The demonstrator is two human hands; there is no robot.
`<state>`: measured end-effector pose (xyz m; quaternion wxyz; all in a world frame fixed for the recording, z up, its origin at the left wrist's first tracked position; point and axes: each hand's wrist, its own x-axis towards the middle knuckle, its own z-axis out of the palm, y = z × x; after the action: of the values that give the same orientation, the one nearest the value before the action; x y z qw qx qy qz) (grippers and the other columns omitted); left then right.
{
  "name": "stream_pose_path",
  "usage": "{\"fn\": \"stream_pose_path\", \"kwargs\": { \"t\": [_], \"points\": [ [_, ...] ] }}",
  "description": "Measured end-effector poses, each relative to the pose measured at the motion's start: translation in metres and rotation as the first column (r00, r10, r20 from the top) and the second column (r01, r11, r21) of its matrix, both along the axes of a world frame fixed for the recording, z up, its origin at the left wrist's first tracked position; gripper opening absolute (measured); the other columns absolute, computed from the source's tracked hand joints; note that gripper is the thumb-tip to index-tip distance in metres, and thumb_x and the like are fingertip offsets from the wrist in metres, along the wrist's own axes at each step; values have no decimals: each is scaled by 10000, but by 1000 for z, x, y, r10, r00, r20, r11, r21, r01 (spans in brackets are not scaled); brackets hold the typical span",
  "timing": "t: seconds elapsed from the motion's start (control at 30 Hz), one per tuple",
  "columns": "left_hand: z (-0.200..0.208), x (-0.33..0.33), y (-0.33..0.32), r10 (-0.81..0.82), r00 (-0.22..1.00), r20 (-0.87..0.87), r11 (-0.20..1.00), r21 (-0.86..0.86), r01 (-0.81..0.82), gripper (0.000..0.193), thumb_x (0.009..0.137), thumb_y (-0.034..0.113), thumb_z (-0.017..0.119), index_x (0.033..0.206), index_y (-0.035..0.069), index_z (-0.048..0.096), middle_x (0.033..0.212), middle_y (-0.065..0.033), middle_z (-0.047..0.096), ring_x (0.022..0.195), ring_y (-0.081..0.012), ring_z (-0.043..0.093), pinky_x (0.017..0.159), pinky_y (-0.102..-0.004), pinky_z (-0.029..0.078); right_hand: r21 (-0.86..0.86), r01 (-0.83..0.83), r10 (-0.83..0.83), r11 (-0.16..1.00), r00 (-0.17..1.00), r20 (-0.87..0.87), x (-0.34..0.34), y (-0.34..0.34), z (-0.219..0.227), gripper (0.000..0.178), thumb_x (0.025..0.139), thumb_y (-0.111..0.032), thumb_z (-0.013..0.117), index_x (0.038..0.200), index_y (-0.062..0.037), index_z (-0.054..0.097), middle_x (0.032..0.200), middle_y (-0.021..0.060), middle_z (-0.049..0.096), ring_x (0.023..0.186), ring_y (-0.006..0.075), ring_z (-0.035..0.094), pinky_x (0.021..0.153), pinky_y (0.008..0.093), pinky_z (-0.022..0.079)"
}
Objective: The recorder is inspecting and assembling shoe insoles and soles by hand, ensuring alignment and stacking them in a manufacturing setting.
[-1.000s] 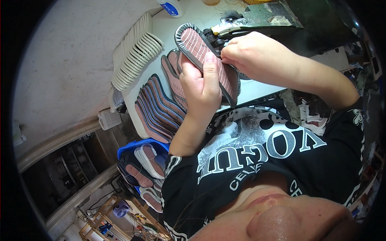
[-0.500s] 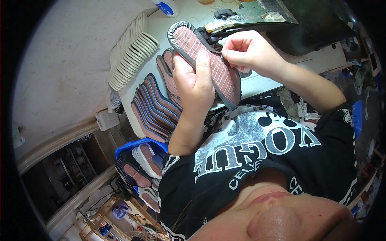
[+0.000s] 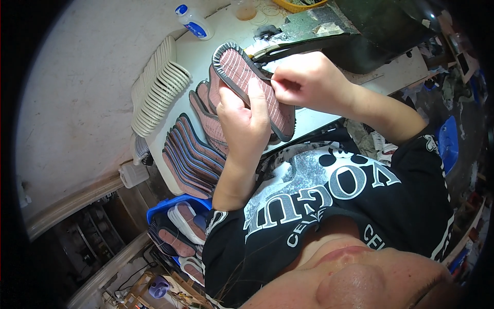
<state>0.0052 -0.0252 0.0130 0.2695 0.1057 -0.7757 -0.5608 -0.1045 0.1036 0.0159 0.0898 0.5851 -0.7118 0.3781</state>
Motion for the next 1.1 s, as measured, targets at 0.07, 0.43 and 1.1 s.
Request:
{"fn": "stream_pose_path", "kwargs": {
  "t": [0.07, 0.43, 1.1],
  "points": [
    [0, -2, 1, 10, 1000, -28, 998, 70, -8, 243, 928, 113, 534, 1099, -59, 508, 991, -100, 601, 869, -129, 567, 811, -261, 449, -73, 74, -7, 995, 749, 663, 6, 0, 1, 98, 700, -91, 672, 689, -49, 583, 620, 95, 557, 573, 262, 579, 532, 349, 476],
    [-13, -30, -37, -36, 993, -114, 782, 616, 98, 198, 899, 103, 567, 1036, -39, 547, 984, -82, 589, 816, -122, 583, 737, -254, 485, -256, -17, 232, 966, 488, 842, 26, 13, -38, 375, 911, -274, 616, 1161, -17, 506, 1037, 41, 580, 897, 100, 566, 740, 251, 486],
    [-54, -120, -120, 155, 941, 301, 981, -156, -112, 506, 749, 440, 674, 618, -32, 546, 869, -209, 589, 841, -357, 562, 748, -432, 454, -178, 192, 208, 965, -146, 967, 10, -21, -26, 256, 929, -260, 580, 984, -11, 603, 761, 31, 644, 597, 81, 600, 486, 203, 447]
  ]
}}
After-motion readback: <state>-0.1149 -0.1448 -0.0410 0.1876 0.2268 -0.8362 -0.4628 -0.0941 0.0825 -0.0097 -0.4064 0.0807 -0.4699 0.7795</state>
